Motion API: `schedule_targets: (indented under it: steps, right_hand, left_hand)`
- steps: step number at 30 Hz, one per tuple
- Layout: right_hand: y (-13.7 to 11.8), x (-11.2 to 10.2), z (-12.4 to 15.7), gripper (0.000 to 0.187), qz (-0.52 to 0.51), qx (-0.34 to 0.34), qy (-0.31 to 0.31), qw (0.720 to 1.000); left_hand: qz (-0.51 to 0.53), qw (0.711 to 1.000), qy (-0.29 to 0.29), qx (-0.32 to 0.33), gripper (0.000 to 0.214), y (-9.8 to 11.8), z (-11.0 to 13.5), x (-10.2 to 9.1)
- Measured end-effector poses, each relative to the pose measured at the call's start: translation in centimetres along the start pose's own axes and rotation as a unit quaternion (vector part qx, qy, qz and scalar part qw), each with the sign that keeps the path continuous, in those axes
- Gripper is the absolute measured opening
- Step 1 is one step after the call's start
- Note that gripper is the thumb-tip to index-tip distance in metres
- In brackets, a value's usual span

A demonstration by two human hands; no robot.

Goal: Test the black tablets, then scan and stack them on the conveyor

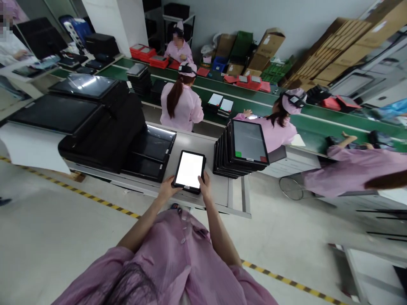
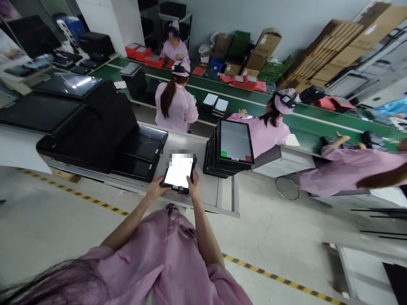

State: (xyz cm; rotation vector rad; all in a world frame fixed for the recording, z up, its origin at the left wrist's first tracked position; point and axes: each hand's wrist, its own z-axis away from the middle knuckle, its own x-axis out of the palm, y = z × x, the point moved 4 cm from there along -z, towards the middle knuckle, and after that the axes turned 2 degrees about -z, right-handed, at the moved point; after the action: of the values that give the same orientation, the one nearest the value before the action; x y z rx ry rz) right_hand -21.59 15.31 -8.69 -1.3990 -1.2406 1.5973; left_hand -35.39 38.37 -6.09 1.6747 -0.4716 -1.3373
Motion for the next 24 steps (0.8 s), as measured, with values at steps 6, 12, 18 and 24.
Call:
schedule_targets:
  steps: [6,12,18,24]
  right_hand:
    - [0.2,0.0,-0.4,0.093,-0.001,0.023,-0.023,0.999]
    - [0.3,-0.9,0.5,0.109,0.008,-0.023,-0.087,0.996]
    - [1.0,-1.3,1.1,0.136,0.025,-0.067,-0.132,0.989]
    - [1.0,-0.4,1.1,0.112,0.011,-0.064,-0.087,0.994]
  left_hand:
    - [-0.018,1.0,0.001,0.01,0.071,0.0,0.1,0.1]
    - [0.008,0.999,-0.048,0.0,0.09,-0.4,-0.1,-0.9]
    - [0.117,0.987,0.002,-0.106,0.072,0.1,-4.3,-0.4]
    - [0.195,0.97,0.047,-0.136,0.062,2.3,-10.3,0.6]
